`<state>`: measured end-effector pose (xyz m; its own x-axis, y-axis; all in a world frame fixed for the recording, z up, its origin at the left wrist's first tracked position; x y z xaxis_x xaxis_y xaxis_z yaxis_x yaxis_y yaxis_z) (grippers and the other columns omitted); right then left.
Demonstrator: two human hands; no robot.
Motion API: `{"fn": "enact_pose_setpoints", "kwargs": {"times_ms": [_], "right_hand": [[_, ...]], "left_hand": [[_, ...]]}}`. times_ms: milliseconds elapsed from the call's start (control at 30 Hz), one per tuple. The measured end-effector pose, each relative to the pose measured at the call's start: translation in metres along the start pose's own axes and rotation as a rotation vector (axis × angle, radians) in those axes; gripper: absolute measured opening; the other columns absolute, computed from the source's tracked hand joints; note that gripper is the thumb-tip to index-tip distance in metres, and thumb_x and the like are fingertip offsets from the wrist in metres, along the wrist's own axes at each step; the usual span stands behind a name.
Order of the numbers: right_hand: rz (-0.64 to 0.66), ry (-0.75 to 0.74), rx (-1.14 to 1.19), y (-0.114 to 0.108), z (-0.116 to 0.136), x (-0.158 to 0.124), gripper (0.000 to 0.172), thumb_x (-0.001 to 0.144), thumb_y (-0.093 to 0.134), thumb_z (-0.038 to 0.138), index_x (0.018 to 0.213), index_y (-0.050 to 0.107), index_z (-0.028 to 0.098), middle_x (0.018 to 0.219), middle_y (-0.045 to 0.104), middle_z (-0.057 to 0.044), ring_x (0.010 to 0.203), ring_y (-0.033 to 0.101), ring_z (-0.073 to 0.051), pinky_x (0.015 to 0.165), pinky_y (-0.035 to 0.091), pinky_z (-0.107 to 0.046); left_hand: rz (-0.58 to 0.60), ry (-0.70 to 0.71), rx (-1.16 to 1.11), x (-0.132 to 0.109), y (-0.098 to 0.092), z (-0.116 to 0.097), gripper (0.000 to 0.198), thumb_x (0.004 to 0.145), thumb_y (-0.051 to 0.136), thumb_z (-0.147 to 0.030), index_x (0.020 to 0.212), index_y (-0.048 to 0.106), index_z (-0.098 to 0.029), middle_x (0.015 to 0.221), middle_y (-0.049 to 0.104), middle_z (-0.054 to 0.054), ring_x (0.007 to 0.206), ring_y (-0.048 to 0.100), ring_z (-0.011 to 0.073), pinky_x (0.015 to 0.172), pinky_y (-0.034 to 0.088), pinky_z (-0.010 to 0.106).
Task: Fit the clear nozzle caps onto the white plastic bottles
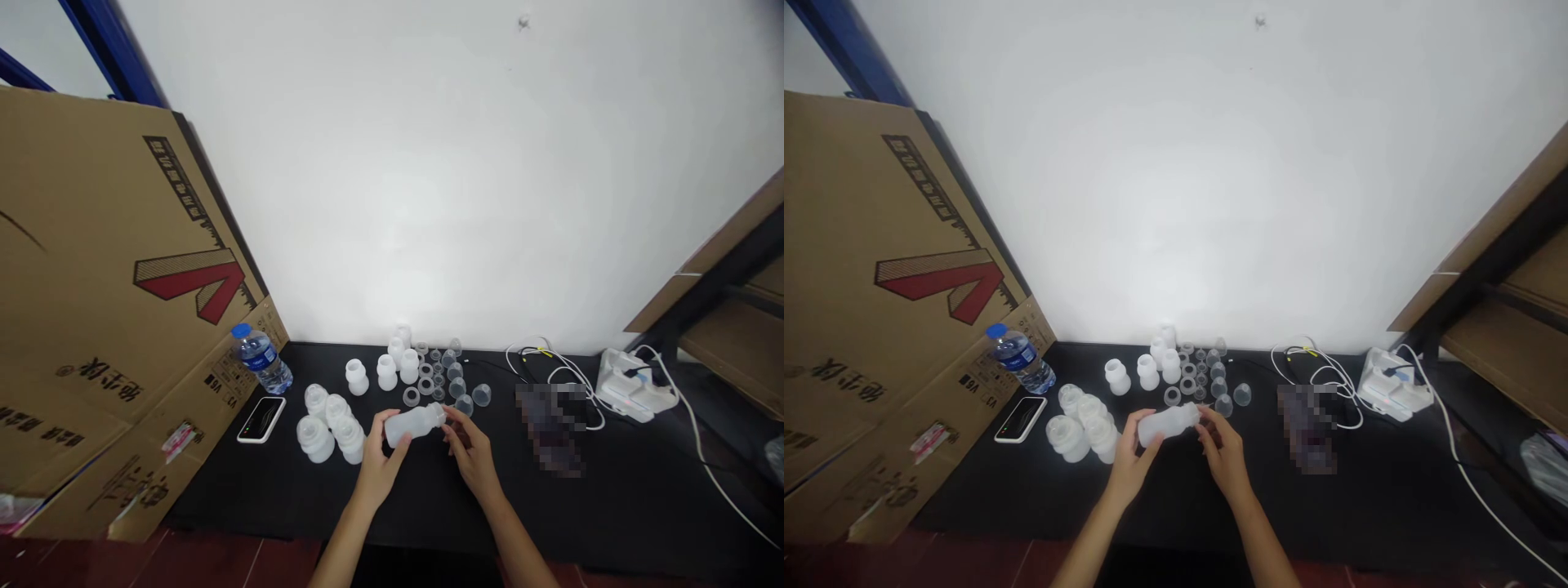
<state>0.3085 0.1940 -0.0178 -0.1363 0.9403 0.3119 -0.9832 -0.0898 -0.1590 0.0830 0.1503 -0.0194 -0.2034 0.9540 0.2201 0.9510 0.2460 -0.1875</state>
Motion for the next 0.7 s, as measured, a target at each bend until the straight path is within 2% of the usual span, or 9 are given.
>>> {"fn": "enact_pose_setpoints", "kwargs": {"times_ms": [133, 267, 500, 600, 700], "right_hand": [[0.026, -0.012, 0.017, 0.004, 0.003, 0.0, 0.034, 0.104, 0.067, 0.048, 0.13, 0.068, 0.025, 0.083, 0.061, 0.0, 0.063, 0.062, -0.016, 0.055, 0.057, -0.026], [0.068, -0.018, -0.02, 0.008, 0.009, 0.0, 0.033, 0.103, 0.068, 0.05, 0.125, 0.066, 0.024, 0.087, 0.065, -0.002, 0.07, 0.063, -0.018, 0.066, 0.06, -0.03], [0.097, 0.0, -0.011, 0.008, 0.012, 0.0, 0.036, 0.102, 0.069, 0.052, 0.126, 0.067, 0.024, 0.105, 0.076, -0.007, 0.081, 0.071, -0.021, 0.076, 0.06, -0.033], [0.086, 0.01, -0.02, 0.006, 0.008, -0.001, 0.032, 0.103, 0.069, 0.05, 0.122, 0.07, 0.024, 0.104, 0.077, -0.007, 0.084, 0.072, -0.022, 0.079, 0.059, -0.033], [0.063, 0.023, -0.047, 0.004, 0.005, 0.0, 0.032, 0.1, 0.072, 0.051, 0.117, 0.073, 0.023, 0.098, 0.079, -0.007, 0.083, 0.073, -0.023, 0.079, 0.059, -0.033]], "left_hand": [[-0.006, -0.042, -0.014, 0.0, -0.002, 0.003, 0.049, 0.103, 0.061, -0.056, 0.141, 0.056, -0.024, 0.139, 0.065, 0.013, 0.128, 0.065, 0.0317, 0.11, 0.05, 0.048], [-0.057, -0.043, -0.03, -0.001, -0.005, 0.002, 0.054, 0.105, 0.057, -0.058, 0.146, 0.05, -0.024, 0.146, 0.058, 0.014, 0.137, 0.058, 0.031, 0.116, 0.046, 0.048], [-0.104, -0.079, -0.054, 0.0, -0.009, 0.006, 0.055, 0.105, 0.052, -0.065, 0.141, 0.052, -0.024, 0.134, 0.063, 0.014, 0.109, 0.068, 0.0274, 0.091, 0.057, 0.04], [-0.102, -0.074, -0.059, 0.0, -0.01, 0.005, 0.058, 0.105, 0.051, -0.067, 0.143, 0.054, -0.024, 0.135, 0.065, 0.013, 0.103, 0.07, 0.0262, 0.087, 0.058, 0.039], [-0.101, -0.079, -0.057, 0.002, -0.011, 0.003, 0.059, 0.105, 0.052, -0.066, 0.146, 0.056, -0.024, 0.136, 0.068, 0.013, 0.107, 0.071, 0.0274, 0.092, 0.058, 0.041]]}}
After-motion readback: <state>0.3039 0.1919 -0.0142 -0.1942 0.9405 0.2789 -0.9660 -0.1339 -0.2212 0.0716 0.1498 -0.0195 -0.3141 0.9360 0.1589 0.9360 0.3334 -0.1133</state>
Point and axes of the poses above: each hand's wrist, its own x-axis towards the middle knuckle, its own y-axis out of the palm, z = x × y, the point moved 7 cm from there along x, towards the middle knuckle
